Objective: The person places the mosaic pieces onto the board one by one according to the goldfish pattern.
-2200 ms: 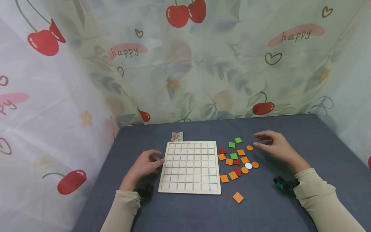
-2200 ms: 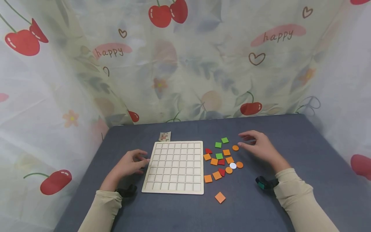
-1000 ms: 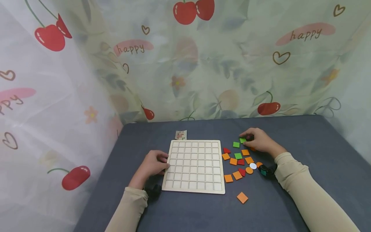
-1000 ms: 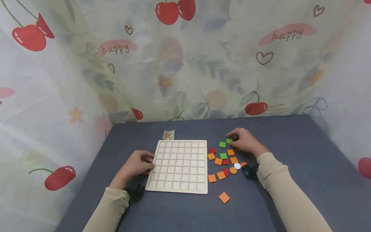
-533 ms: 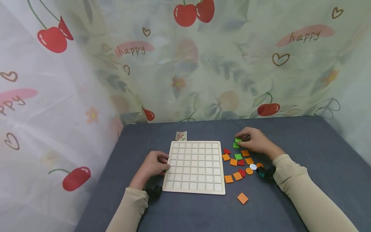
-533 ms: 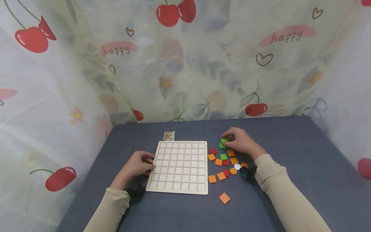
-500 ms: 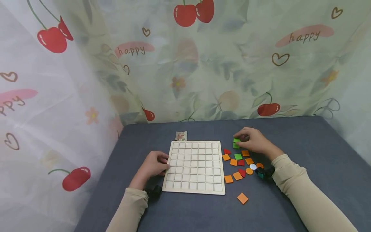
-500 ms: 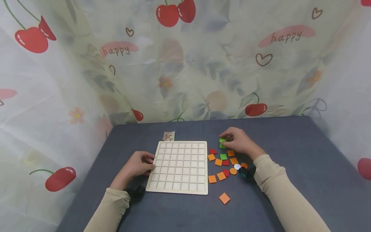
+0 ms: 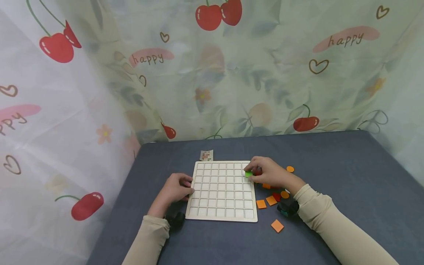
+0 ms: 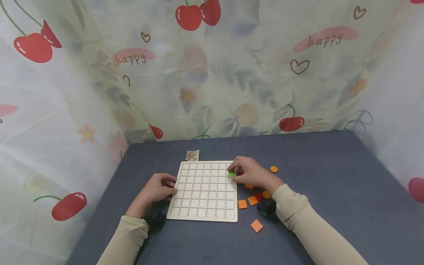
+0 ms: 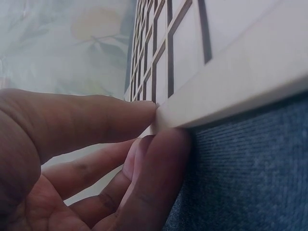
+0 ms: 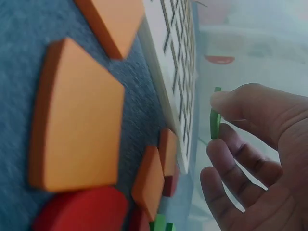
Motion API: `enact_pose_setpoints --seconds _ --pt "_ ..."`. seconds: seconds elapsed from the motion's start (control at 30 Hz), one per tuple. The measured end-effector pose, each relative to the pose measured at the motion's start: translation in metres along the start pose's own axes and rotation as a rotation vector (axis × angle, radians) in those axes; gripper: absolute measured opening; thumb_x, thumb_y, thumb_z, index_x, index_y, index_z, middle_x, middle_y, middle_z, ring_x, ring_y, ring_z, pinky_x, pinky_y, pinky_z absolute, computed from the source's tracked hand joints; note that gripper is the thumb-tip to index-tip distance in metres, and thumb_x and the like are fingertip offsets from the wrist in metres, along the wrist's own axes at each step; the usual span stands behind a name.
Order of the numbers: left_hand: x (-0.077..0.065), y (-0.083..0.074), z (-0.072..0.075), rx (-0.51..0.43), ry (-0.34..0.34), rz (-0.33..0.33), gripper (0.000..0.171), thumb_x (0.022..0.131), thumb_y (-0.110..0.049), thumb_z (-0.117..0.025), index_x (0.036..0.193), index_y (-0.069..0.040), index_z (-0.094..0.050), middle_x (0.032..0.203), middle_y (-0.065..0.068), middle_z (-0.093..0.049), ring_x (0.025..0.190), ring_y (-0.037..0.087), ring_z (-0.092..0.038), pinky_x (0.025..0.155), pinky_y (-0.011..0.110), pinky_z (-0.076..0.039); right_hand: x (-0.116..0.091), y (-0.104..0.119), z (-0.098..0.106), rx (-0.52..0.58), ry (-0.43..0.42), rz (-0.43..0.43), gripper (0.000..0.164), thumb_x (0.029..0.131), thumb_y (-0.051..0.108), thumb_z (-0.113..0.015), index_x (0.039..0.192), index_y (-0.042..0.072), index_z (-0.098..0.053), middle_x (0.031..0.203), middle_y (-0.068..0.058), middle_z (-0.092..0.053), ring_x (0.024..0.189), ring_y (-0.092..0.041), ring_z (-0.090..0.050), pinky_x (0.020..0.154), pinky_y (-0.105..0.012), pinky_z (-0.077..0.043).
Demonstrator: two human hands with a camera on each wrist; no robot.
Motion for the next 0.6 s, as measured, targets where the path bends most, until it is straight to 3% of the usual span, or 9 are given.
enact_pose_setpoints --seconds 0.6 --pt "0.002 0.002 0.0 -0.004 0.009 0.002 0.037 0.09 -0.002 -0.08 0.126 -0.001 -0.072 0.105 0.016 -0.068 0.082 0.024 -0.069 0.065 0.038 -0.065 0.005 -0.005 -0.018 -0.026 0.051 0.011 0.026 0.095 0.012 -0.079 0.121 0.01 -0.079 0.112 -0.004 -0.071 0.092 -0.015 -0.064 0.08 -0.028 -0.056"
Point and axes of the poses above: each hand's wrist, its own x-axis towards the middle knuckle, its own z-axis out of the back of the hand, y = z × x, the point moved 7 cm from there along x, towards the middle knuckle
